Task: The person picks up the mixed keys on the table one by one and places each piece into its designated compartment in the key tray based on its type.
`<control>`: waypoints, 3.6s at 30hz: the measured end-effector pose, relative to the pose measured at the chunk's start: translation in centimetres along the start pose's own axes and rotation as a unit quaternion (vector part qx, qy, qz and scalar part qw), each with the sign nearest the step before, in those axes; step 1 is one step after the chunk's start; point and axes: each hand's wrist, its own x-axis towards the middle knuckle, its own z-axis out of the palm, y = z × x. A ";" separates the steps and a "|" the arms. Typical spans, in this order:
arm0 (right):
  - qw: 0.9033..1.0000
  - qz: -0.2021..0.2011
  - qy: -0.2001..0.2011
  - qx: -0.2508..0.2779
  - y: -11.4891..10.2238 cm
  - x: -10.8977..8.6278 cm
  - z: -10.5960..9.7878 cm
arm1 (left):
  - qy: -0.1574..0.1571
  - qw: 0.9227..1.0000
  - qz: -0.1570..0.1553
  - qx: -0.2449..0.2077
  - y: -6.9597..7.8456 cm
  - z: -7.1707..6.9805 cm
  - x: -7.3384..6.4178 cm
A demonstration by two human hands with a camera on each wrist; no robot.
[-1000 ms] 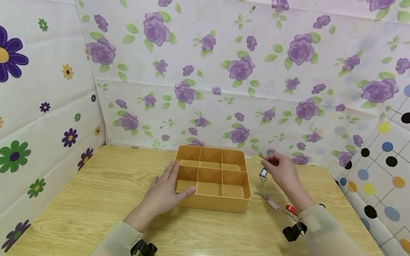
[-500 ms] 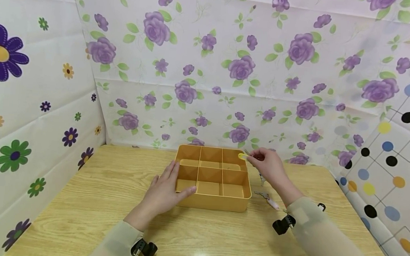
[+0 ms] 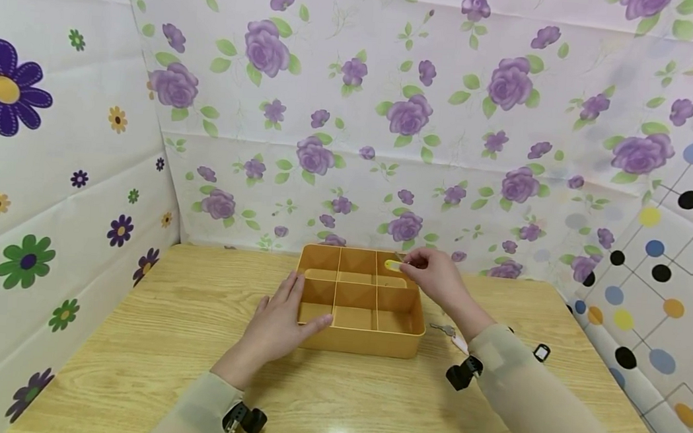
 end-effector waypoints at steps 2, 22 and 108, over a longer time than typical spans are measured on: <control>1.000 -0.002 -0.002 0.005 -0.3 0.1 0.2 | 0.000 1.000 -0.001 0.000 0.0 0.0 0.0; 1.000 0.005 -0.028 -0.001 -1.8 1.2 2.4 | -0.001 1.000 -0.001 -0.001 0.0 0.0 0.1; 0.999 0.007 -0.012 -0.041 2.0 -2.5 -2.4 | -0.005 1.000 0.005 -0.001 0.0 -0.3 0.0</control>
